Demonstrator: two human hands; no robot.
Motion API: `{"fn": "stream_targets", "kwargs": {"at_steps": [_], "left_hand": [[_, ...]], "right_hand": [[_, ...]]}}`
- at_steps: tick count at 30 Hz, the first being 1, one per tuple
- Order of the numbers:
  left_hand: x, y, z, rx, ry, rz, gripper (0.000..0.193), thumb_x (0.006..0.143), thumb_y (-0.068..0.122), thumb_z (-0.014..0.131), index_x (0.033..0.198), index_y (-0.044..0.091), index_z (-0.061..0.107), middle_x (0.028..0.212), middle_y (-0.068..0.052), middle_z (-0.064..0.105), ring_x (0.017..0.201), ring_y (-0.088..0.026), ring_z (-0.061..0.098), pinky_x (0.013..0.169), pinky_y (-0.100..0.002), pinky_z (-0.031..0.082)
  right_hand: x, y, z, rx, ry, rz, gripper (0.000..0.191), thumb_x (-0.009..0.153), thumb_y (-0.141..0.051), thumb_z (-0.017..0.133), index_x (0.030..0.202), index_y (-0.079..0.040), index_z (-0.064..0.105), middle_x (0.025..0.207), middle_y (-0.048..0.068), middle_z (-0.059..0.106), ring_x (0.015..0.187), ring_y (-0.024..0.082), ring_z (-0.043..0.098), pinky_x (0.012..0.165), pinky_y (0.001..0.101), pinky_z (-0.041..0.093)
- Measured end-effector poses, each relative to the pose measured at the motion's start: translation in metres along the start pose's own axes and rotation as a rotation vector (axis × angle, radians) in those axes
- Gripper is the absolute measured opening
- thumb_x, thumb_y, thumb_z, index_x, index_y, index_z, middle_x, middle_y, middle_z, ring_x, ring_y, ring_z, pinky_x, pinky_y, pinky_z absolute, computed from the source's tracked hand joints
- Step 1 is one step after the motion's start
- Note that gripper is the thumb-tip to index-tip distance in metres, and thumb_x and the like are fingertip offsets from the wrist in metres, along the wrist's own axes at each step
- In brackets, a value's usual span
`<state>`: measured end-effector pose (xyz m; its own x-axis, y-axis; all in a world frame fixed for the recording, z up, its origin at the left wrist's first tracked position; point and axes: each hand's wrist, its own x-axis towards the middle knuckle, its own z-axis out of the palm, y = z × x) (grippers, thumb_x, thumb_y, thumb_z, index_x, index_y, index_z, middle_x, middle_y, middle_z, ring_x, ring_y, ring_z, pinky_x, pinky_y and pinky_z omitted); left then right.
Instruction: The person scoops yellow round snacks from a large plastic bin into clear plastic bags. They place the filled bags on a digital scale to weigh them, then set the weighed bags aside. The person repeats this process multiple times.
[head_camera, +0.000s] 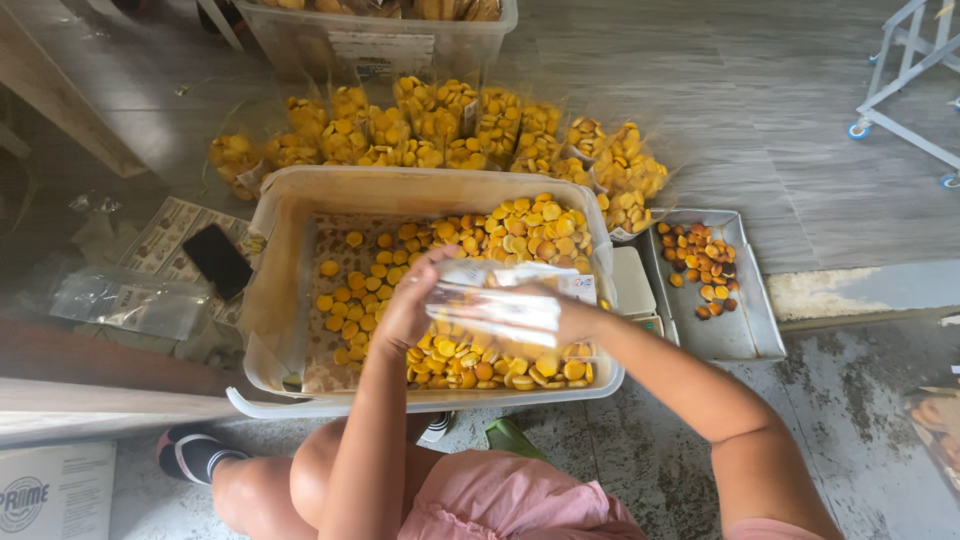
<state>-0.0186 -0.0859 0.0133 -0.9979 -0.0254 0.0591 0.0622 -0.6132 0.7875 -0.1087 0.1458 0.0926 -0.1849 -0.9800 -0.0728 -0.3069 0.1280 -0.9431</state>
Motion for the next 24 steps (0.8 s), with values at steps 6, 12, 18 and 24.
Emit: {"fn": "stream_targets", "kwargs": {"at_steps": [6, 12, 18, 24], "left_hand": [[-0.009, 0.051, -0.039, -0.269, 0.207, 0.355, 0.100, 0.085, 0.074, 0.067, 0.154, 0.005, 0.045, 0.139, -0.017, 0.057, 0.127, -0.034, 0.059, 0.108, -0.059, 0.048], [-0.008, 0.055, -0.050, -0.432, 0.400, 0.532, 0.098, 0.090, 0.071, 0.060, 0.158, 0.004, 0.037, 0.154, -0.016, 0.050, 0.137, -0.030, 0.053, 0.120, -0.051, 0.043], [-0.007, 0.063, -0.059, -0.442, 0.401, 0.577, 0.097, 0.095, 0.067, 0.061, 0.159, -0.001, 0.039, 0.153, -0.013, 0.049, 0.129, -0.027, 0.054, 0.118, -0.048, 0.043], [-0.003, 0.056, -0.063, -0.607, 0.216, 0.550, 0.099, 0.097, 0.064, 0.060, 0.161, -0.008, 0.038, 0.138, -0.011, 0.059, 0.121, -0.022, 0.059, 0.119, -0.044, 0.045]], "right_hand": [[0.010, -0.018, -0.076, 0.187, 0.492, -0.256, 0.024, 0.105, -0.013, 0.061, 0.128, -0.014, 0.069, 0.114, 0.006, 0.074, 0.100, 0.016, 0.072, 0.091, 0.0336, 0.062], [0.129, 0.121, -0.042, -0.739, 0.337, 0.224, 0.042, 0.086, -0.039, 0.078, 0.119, -0.014, 0.073, 0.119, 0.011, 0.070, 0.115, 0.030, 0.063, 0.095, 0.0436, 0.053], [0.206, 0.149, -0.004, -1.159, 0.196, 0.723, 0.091, 0.073, -0.074, 0.076, 0.144, -0.024, 0.051, 0.146, 0.020, 0.039, 0.136, 0.046, 0.034, 0.103, 0.0607, 0.039], [0.208, 0.162, 0.042, -1.219, 0.062, 0.679, 0.082, 0.072, -0.061, 0.079, 0.143, -0.030, 0.054, 0.144, 0.017, 0.043, 0.129, 0.042, 0.043, 0.095, 0.0620, 0.045]]}}
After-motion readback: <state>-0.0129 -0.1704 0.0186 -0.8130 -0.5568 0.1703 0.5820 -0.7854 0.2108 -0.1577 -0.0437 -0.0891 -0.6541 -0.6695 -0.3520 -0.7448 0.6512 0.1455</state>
